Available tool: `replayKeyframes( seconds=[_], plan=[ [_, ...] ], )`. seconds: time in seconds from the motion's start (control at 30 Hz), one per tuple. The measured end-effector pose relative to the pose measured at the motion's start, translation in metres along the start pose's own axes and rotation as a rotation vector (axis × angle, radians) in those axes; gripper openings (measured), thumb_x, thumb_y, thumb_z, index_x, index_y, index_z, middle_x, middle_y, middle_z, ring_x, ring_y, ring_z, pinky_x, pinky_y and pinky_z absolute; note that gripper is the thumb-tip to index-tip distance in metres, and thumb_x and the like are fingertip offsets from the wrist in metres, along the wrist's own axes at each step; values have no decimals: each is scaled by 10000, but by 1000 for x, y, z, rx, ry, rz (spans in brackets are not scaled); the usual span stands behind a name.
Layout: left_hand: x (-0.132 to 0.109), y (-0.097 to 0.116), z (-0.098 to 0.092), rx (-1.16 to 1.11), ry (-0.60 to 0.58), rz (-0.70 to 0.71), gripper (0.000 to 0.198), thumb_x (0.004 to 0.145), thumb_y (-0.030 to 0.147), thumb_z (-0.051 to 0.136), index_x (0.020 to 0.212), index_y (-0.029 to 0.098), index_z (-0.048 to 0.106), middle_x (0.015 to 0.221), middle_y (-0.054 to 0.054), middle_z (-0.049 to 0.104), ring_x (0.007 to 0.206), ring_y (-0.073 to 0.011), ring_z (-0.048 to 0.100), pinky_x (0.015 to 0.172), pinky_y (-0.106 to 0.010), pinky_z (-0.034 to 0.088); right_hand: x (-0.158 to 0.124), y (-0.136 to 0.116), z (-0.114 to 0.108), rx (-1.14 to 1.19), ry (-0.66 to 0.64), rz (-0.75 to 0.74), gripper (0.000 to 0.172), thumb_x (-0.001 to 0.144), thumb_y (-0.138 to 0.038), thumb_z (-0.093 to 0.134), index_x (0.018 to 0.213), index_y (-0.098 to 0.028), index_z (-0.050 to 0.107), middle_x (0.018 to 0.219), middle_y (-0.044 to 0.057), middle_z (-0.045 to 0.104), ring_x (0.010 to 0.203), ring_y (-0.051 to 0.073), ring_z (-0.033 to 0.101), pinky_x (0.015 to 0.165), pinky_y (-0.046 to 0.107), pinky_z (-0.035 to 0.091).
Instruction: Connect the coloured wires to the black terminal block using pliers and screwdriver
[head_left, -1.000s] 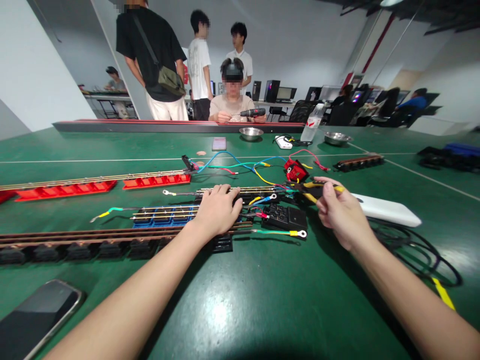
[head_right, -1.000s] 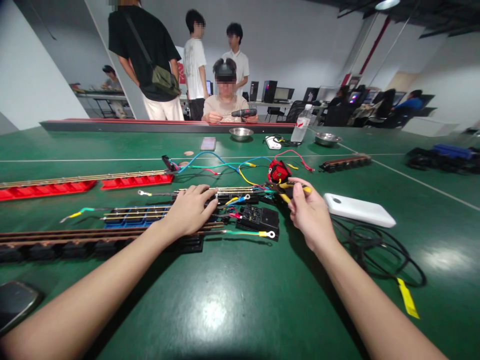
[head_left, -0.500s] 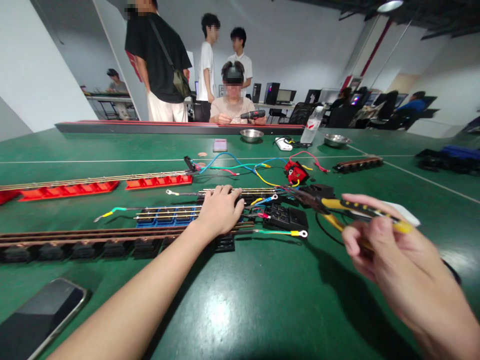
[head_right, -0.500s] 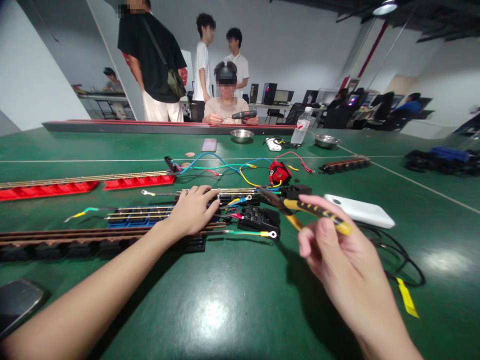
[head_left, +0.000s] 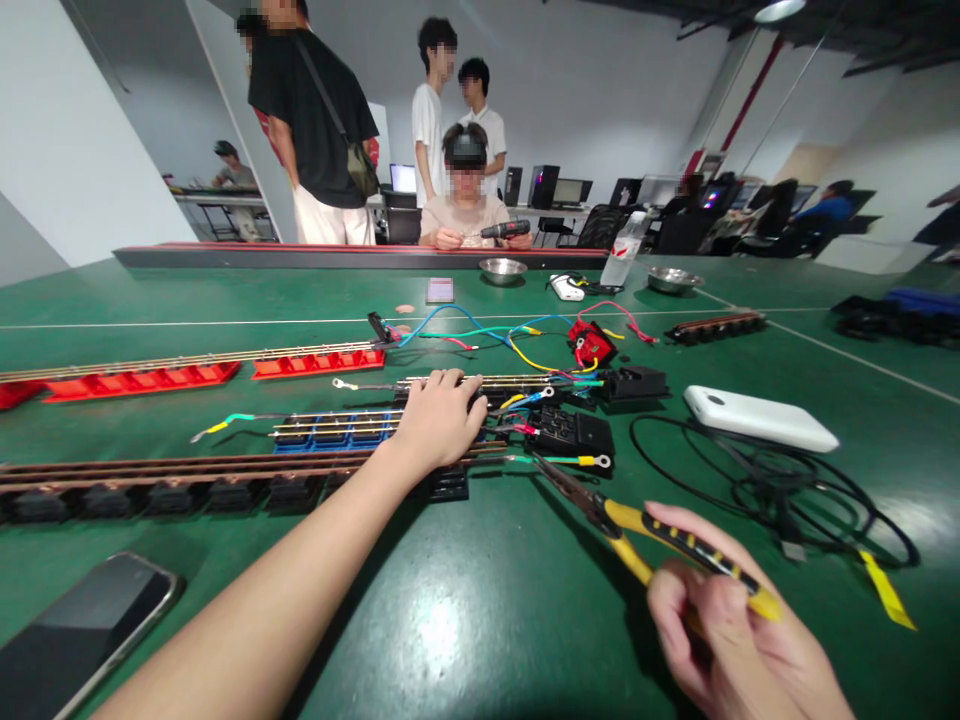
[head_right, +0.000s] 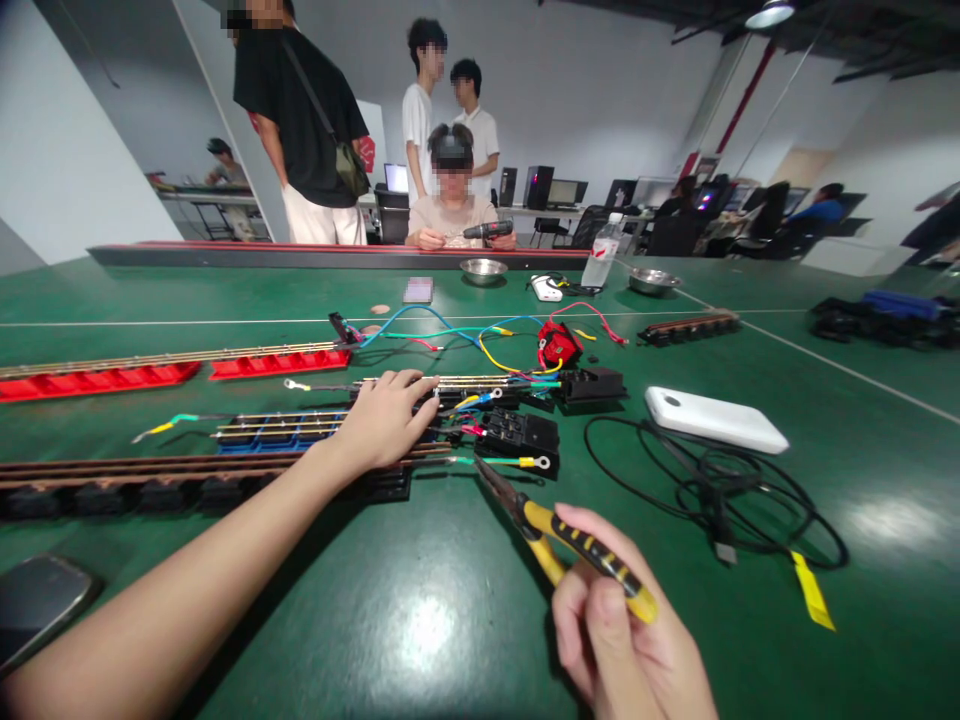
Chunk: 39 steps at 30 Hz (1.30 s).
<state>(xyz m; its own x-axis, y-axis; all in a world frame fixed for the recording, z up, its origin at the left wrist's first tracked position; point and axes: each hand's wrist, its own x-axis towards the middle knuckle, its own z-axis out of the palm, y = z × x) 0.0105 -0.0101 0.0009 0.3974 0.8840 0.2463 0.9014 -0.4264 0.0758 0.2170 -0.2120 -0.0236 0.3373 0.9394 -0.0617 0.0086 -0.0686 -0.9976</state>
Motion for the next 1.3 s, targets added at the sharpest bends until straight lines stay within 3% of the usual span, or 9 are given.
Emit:
replayKeyframes(
  seconds=[0.23,0.53,0.7,0.87,0.97,1.1,1.2,1.3],
  plan=[
    [0,1,-2,-9,-13,-1,480,1036,403,333,1398,220,588,1393,-130,616,1251,-337,555,1022,-528,449,1,10,-6,3,8,10,575,901,-709,513,1304,-299,504,561,-25,510,428,135,380,410,240,312],
    [0,0,-2,-1,-10,2,479,1035,402,344,1401,212,587,1398,-138,614,1251,-339,555,1023,-531,451,3,12,-2,-124,-147,-60,564,956,-651,484,1375,-279,547,638,-4,589,455,146,481,426,253,408],
    [1,0,-3,-2,3,9,460,1031,401,361,1366,213,614,1372,-133,633,1235,-342,569,999,-536,464,9,-1,2,-361,-186,-206,550,984,-607,457,1379,-258,614,646,1,596,537,168,557,492,262,478],
    [2,0,-3,-16,22,9,451,1023,396,374,1340,204,632,1355,-134,646,1231,-348,574,986,-536,469,22,-39,1,-486,-205,-315,579,1001,-609,391,1265,-230,739,573,-1,562,493,159,579,470,244,489],
    [0,-1,-3,-26,24,7,452,1024,397,369,1339,208,633,1356,-133,647,1235,-344,571,998,-534,461,23,-53,3,-568,-194,-425,486,981,-559,479,1190,-250,791,563,4,580,487,155,592,477,237,505],
    [-1,-1,-2,-31,21,9,460,1030,399,349,1349,208,620,1376,-135,635,1251,-329,560,1021,-515,447,16,-49,9,-678,-247,-568,333,951,-398,560,1127,-268,810,736,39,685,598,159,667,536,224,542],
    [-2,-1,-2,-28,20,9,461,1031,399,343,1348,206,617,1382,-136,631,1259,-327,558,1030,-511,444,12,-38,13,-777,-327,-632,295,886,-261,589,1088,-250,804,761,36,668,644,161,688,585,223,567],
    [-2,-1,-2,-29,19,9,463,1032,399,341,1348,201,615,1390,-136,628,1267,-326,559,1041,-511,442,13,-26,14,-855,-307,-693,265,832,-202,603,1018,-238,788,798,46,664,693,178,698,634,253,587]
  ],
)
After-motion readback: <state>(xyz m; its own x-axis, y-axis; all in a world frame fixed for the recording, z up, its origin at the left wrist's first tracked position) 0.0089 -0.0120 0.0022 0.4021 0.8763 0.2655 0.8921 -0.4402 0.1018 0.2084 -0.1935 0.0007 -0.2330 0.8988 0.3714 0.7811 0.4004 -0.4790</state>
